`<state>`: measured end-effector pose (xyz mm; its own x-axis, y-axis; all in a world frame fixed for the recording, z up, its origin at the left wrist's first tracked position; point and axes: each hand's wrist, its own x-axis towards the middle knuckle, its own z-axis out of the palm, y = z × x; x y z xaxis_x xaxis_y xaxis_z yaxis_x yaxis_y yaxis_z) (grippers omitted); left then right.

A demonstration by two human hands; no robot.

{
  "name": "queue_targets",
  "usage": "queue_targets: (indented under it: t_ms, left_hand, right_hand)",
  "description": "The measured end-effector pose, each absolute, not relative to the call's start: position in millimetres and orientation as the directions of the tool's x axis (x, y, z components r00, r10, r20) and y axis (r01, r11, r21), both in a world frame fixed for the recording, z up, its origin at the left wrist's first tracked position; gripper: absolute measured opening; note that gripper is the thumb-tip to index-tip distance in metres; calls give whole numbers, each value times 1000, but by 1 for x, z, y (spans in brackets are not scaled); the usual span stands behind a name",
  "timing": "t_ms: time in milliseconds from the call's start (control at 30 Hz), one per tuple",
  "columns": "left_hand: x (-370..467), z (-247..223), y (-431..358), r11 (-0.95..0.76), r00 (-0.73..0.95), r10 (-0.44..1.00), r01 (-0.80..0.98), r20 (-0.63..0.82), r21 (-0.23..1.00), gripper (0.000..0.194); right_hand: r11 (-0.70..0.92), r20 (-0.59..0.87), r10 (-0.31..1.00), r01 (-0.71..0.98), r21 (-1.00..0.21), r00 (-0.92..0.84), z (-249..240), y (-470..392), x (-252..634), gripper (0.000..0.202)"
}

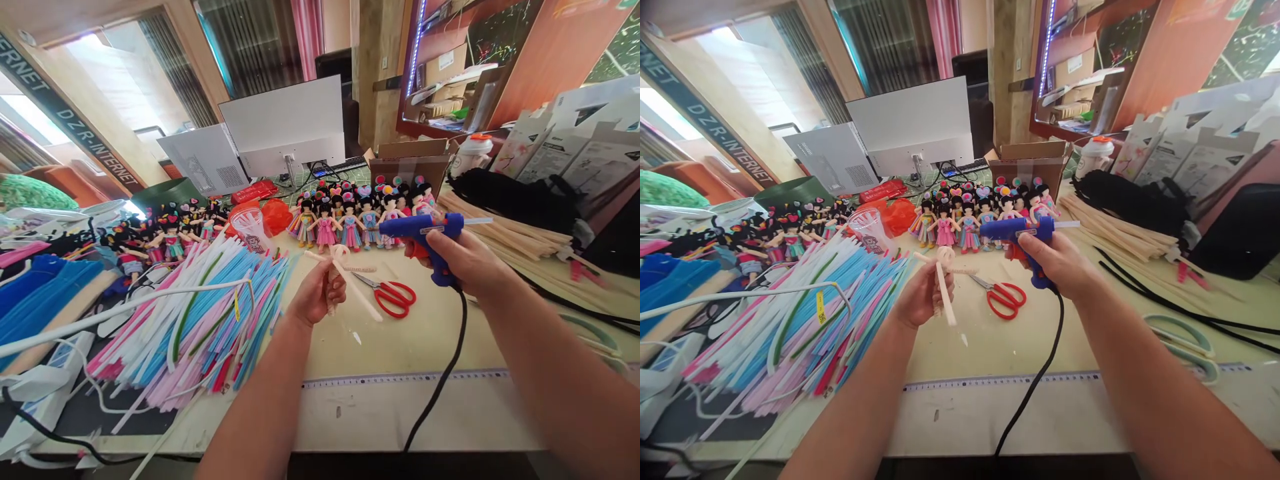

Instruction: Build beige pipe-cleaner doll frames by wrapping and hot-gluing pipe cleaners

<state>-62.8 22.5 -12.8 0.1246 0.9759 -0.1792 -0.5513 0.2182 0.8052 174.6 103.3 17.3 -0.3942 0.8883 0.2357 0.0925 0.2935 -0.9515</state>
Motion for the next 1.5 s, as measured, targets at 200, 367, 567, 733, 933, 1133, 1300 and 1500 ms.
queue_targets:
  t_ms: [200,367,567,733,933,1133,1300,1500]
  left_hand:
    - [-59,-20,25,302,177,953,-508,-246,807,40]
    - [-56,-22,26,340,207,940,-463,-273,819,45]
    - [-54,-20,25,357,237,931,-450,-276,818,46]
    - [-54,-20,25,357,243,931,-447,-273,820,45]
    - [-53,-19,25,364,247,928,-434,-279,824,46]
    - [-53,-18,26,372,229,926,-428,-299,824,43]
    - [-55,-20,27,371,211,928,-437,-308,819,38]
    - [-53,-18,27,382,220,923,-444,-315,811,37]
  right_hand:
    - [391,234,799,183,-902,-553,14,91,175,52]
    - [462,263,745,189,-867,-613,17,90,175,43]
    - [487,259,670,148,-861,-695,20,85,172,38]
    - [475,252,679,151,-867,-689,22,83,170,39]
    - [503,294,668,124,-855,-684,25,80,168,38]
    - [496,265,692,176,-850,-671,24,82,170,35]
    - [497,270,697,176,-850,-664,24,82,170,36]
    - [475,257,703,169,-864,-663,24,82,169,36]
